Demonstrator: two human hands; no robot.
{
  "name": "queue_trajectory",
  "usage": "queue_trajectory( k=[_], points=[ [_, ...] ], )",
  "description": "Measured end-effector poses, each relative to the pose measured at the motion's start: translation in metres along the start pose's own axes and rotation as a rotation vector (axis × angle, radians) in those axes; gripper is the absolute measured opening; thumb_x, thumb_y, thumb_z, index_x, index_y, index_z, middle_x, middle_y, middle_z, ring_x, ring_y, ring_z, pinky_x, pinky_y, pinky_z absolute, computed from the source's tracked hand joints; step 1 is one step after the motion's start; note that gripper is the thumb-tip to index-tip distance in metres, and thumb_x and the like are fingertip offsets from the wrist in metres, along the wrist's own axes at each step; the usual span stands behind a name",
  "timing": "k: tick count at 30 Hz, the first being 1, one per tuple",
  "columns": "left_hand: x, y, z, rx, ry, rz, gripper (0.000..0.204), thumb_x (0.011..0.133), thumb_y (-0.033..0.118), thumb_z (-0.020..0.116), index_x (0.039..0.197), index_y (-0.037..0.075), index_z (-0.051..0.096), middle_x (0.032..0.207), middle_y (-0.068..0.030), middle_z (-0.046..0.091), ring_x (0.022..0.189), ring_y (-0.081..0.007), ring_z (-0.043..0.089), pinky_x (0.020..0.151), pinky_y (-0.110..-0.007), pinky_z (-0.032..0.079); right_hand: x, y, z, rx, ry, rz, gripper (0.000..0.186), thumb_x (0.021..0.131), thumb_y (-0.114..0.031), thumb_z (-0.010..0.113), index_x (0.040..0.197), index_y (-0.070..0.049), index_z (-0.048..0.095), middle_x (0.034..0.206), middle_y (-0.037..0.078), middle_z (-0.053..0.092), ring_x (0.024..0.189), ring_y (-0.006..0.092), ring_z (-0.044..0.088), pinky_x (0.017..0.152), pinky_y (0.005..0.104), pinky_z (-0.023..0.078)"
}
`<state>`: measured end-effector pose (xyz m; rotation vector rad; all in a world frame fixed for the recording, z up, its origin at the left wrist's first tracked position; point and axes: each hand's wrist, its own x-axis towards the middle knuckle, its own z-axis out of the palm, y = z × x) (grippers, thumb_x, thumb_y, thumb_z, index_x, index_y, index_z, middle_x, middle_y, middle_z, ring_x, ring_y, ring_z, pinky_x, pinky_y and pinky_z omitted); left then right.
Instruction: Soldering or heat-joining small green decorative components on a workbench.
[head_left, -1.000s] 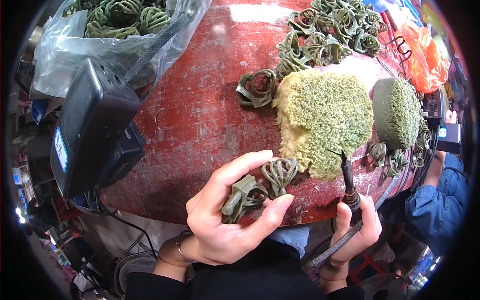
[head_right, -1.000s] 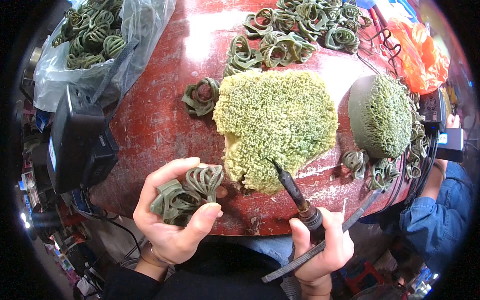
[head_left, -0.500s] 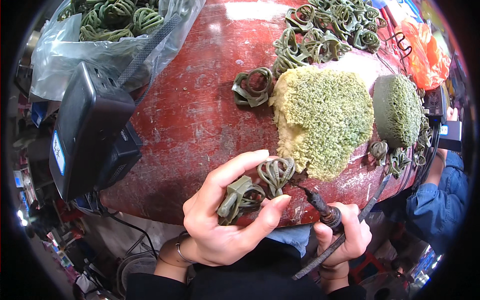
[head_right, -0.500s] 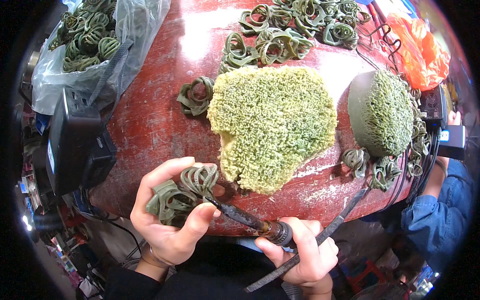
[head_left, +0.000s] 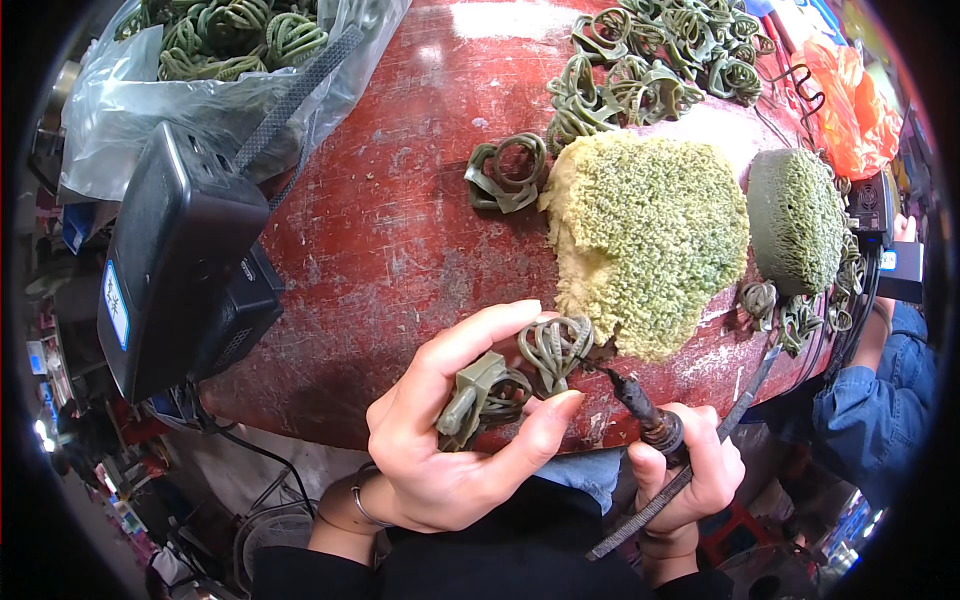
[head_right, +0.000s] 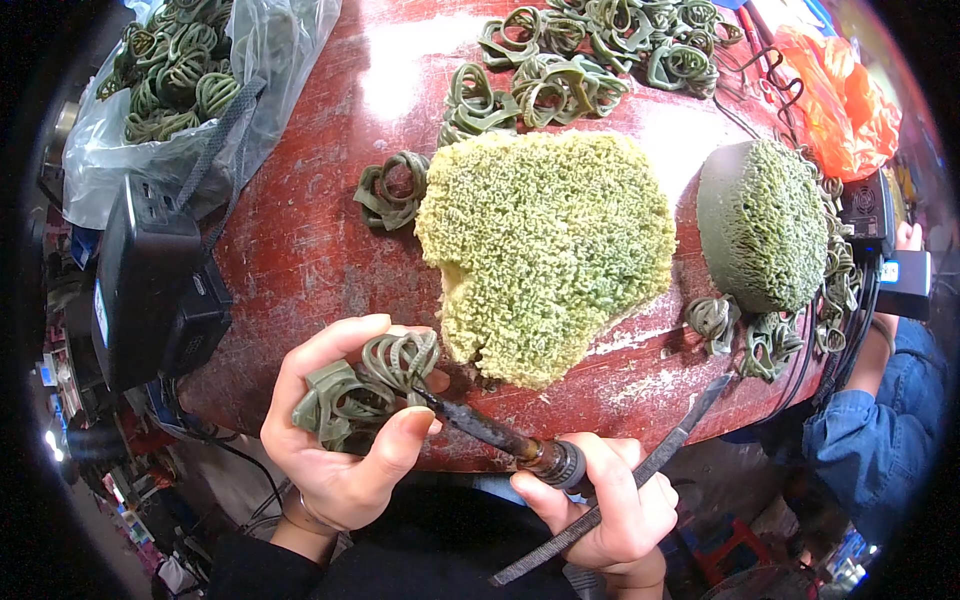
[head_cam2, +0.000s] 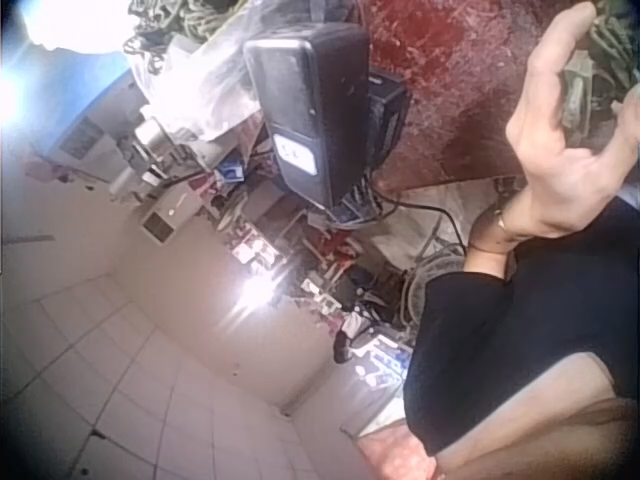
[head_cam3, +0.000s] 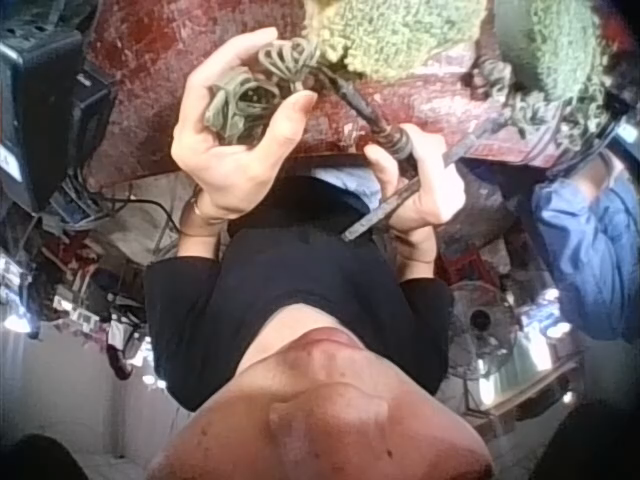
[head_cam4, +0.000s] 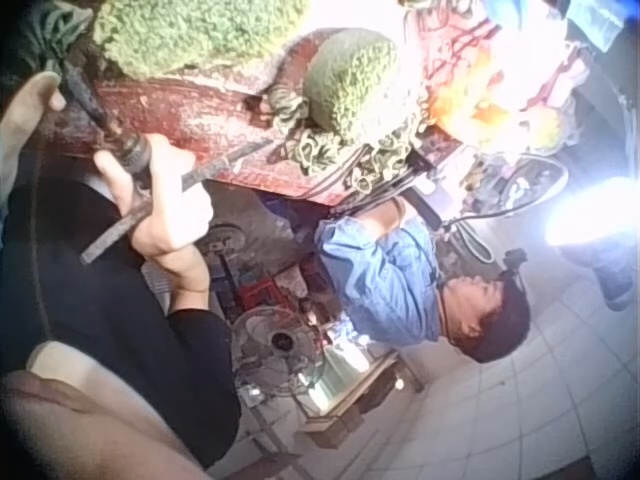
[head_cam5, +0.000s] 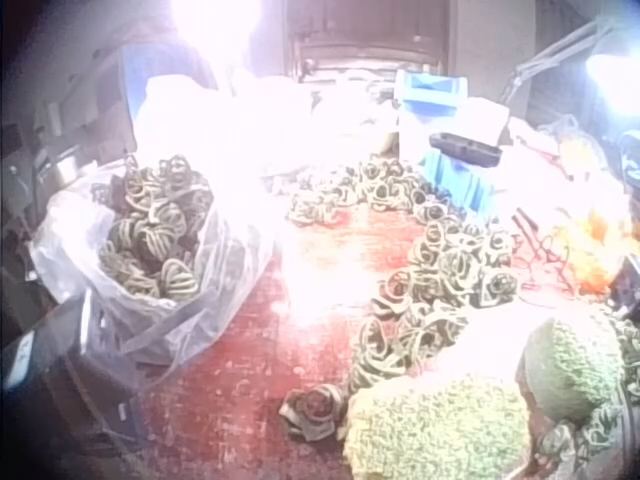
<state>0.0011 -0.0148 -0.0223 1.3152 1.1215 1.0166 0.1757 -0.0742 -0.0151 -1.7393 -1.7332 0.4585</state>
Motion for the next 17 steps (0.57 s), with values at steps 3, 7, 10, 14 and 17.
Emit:
queue_trajectory(
  k=[3,7,10,14,17],
  points=[
    [0.0,0.0006,-0.0002,0.001,-0.001,-0.004,0.05,0.074,0.001,0.065,0.117,-0.007,0.04,0.102,-0.0198,0.058,0.084,-0.0204,0.061,0.068,-0.028,0.052,-0.0004,-0.0005,-0.0007,-0.004,-0.007,0.018,0.034,0.069,-0.026,0.076,0.088,-0.003,0.059,0.068,0.007,0.06,0.053,0.0184,0.059,0.047,0.0262,0.046],
    [0.0009,-0.0038,-0.0015,0.053,-0.02,0.07,0.051,0.075,0.002,0.066,0.117,-0.007,0.04,0.102,-0.0199,0.058,0.085,-0.0206,0.061,0.069,-0.028,0.052,-0.0051,0.0011,-0.0043,0.032,-0.023,0.087,0.035,0.07,-0.028,0.075,0.089,-0.003,0.059,0.067,0.007,0.06,0.052,0.0187,0.059,0.047,0.0266,0.046],
    [0.0003,-0.0016,-0.0012,0.048,-0.013,0.032,0.051,0.075,0.002,0.065,0.117,-0.007,0.039,0.103,-0.0201,0.058,0.085,-0.0208,0.061,0.069,-0.029,0.052,-0.002,-0.0005,-0.0037,0.023,-0.025,0.06,0.035,0.069,-0.028,0.075,0.089,-0.003,0.059,0.066,0.007,0.06,0.051,0.0188,0.058,0.047,0.0265,0.046],
    [-0.0001,0.0023,-0.0003,0.006,-0.002,-0.017,0.051,0.075,0.003,0.066,0.117,-0.007,0.039,0.103,-0.0202,0.057,0.085,-0.0212,0.061,0.07,-0.029,0.052,-0.0003,-0.0001,-0.0013,0.024,-0.007,0.03,0.035,0.069,-0.027,0.075,0.088,-0.003,0.059,0.066,0.008,0.06,0.051,0.0188,0.058,0.046,0.0264,0.046],
    [-0.0008,0.0014,-0.0007,0.024,0.007,-0.038,0.052,0.075,0.003,0.066,0.118,-0.007,0.039,0.103,-0.0205,0.057,0.085,-0.0213,0.061,0.07,-0.029,0.052,-0.0009,0.0003,-0.0001,0.004,-0.033,0.025,0.034,0.069,-0.026,0.075,0.088,-0.003,0.06,0.067,0.008,0.061,0.052,0.0189,0.059,0.047,0.0265,0.046]
  ],
)
